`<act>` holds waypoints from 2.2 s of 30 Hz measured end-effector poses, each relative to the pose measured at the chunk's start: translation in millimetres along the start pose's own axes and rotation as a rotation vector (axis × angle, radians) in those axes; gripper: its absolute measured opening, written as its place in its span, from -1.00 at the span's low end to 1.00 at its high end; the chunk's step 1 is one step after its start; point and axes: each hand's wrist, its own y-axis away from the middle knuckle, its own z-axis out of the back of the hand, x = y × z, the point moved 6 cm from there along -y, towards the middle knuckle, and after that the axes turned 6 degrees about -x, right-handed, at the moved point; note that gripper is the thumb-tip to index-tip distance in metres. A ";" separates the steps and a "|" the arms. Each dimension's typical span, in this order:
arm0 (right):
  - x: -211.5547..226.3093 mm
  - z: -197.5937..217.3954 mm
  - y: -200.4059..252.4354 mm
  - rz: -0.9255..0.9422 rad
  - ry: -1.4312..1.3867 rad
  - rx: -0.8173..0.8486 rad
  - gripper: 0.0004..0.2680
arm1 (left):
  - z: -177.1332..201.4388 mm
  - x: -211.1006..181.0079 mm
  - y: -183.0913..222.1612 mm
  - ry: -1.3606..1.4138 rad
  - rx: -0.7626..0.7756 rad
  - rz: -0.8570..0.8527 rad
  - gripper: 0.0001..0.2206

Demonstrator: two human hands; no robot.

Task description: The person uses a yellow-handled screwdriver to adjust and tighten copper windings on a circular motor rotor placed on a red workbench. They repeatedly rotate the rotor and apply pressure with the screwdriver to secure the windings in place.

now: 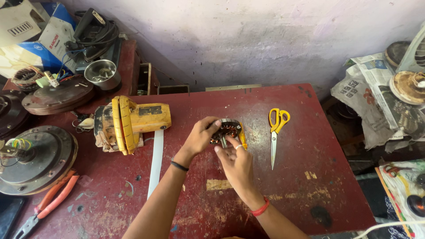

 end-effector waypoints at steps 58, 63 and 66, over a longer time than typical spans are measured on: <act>59.1 31.8 -88.8 0.242 0.411 0.068 -0.89 | -6.8 -37.2 21.7 -0.373 -0.053 -0.277 -0.65; 30.2 28.8 -105.2 -0.090 0.212 0.148 -0.90 | -6.6 -43.0 27.0 -0.370 -0.038 -0.361 -0.57; 14.5 28.7 -113.4 -0.295 0.082 0.209 -0.91 | -6.0 -45.3 32.8 -0.308 -0.057 -0.380 -0.56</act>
